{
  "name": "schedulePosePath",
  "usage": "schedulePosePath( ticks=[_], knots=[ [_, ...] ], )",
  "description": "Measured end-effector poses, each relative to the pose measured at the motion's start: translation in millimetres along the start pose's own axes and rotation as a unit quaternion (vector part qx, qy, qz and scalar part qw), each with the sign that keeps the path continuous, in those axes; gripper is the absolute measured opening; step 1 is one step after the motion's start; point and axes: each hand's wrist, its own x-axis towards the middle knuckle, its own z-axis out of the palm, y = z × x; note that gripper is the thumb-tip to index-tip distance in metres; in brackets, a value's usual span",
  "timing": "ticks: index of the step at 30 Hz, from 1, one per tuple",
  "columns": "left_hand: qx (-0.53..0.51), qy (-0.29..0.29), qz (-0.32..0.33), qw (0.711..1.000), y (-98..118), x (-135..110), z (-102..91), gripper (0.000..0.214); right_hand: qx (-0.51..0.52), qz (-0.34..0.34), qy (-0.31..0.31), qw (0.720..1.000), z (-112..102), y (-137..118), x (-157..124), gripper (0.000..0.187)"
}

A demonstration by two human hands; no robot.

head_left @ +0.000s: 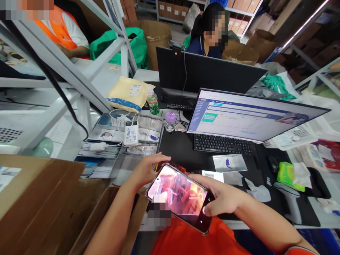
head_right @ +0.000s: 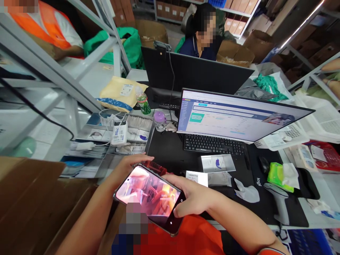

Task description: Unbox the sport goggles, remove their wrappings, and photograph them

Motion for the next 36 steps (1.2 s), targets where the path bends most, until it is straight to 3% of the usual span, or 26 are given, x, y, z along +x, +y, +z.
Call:
schedulePosePath(
  ticks=[27, 36],
  knots=[
    [0.057, -0.020, 0.049, 0.997, -3.7, 1.2, -3.0, 0.030, -0.052, 0.003, -0.022, 0.998, 0.5, -0.3, -4.1, 0.069],
    [0.054, -0.046, 0.018, 0.997, 0.1, 0.5, -6.2, 0.046, -0.073, -0.017, -0.024, 0.997, 1.3, -6.2, -2.9, 0.074]
  ],
)
